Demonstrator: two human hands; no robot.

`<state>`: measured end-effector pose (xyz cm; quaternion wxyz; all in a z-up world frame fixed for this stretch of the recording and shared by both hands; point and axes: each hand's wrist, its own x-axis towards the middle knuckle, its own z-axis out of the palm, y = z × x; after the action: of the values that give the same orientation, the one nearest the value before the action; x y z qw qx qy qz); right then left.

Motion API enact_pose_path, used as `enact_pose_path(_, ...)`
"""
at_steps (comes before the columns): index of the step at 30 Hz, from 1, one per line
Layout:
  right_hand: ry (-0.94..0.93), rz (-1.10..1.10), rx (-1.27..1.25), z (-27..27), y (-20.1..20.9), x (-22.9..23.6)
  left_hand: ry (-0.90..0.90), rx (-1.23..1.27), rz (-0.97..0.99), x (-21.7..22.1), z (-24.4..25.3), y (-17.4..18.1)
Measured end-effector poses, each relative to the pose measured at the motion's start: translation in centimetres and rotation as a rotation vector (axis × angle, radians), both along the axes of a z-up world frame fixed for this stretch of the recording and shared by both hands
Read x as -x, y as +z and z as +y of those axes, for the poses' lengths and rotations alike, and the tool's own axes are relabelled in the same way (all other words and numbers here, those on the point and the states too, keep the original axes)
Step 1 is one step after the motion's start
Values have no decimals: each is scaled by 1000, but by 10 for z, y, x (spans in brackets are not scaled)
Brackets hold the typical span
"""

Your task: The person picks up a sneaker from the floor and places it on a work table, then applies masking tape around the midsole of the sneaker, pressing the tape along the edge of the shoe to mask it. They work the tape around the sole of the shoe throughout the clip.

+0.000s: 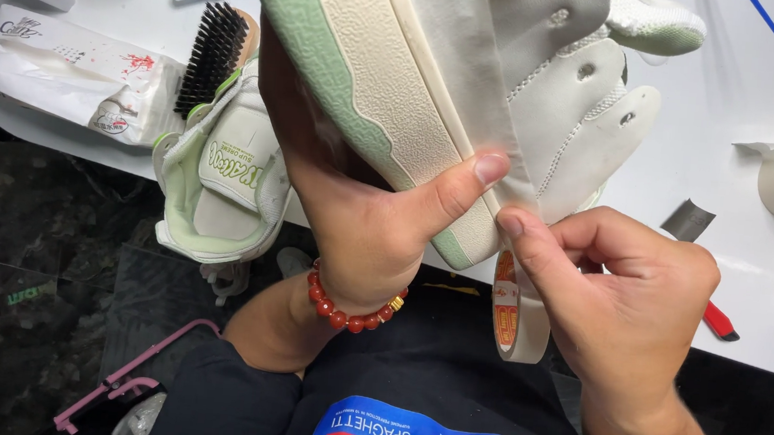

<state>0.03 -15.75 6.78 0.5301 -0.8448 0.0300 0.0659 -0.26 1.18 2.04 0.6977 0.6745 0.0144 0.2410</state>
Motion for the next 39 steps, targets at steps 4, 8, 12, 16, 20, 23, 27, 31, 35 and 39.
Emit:
enact_pose_path(4, 16, 78, -44, -3, -2, -2, -7, 16, -8, -2, 0, -3)
enact_pose_path(8, 50, 182, -120, -5, -6, -5, 4, -40, 9, -7, 2, -5)
enact_pose_path(12, 70, 218, -98, -6, -25, -9, -45, -129, 44, -14, 4, -31)
enact_pose_path(16, 67, 329, -120, -9, -49, -10, -100, -121, 125, -13, -1, -54)
enact_pose_path(20, 45, 379, -138, -12, -66, -13, -122, -241, 199, -15, -8, -57)
enact_pose_path(23, 61, 364, -105, -15, -79, -13, -135, -173, 254, -14, -14, -76)
enact_pose_path(27, 83, 324, -35, -18, -84, -13, -128, -213, 255, -12, -21, -85)
enact_pose_path(31, 96, 306, -36, -20, -87, -9, -97, -282, 196, -16, -25, -82)
enact_pose_path(35, 80, 341, -92, -16, -81, -10, -119, -200, 206, -15, -25, -77)
enact_pose_path(39, 85, 380, -102, -17, -80, -12, -119, -236, 255, -11, -17, -82)
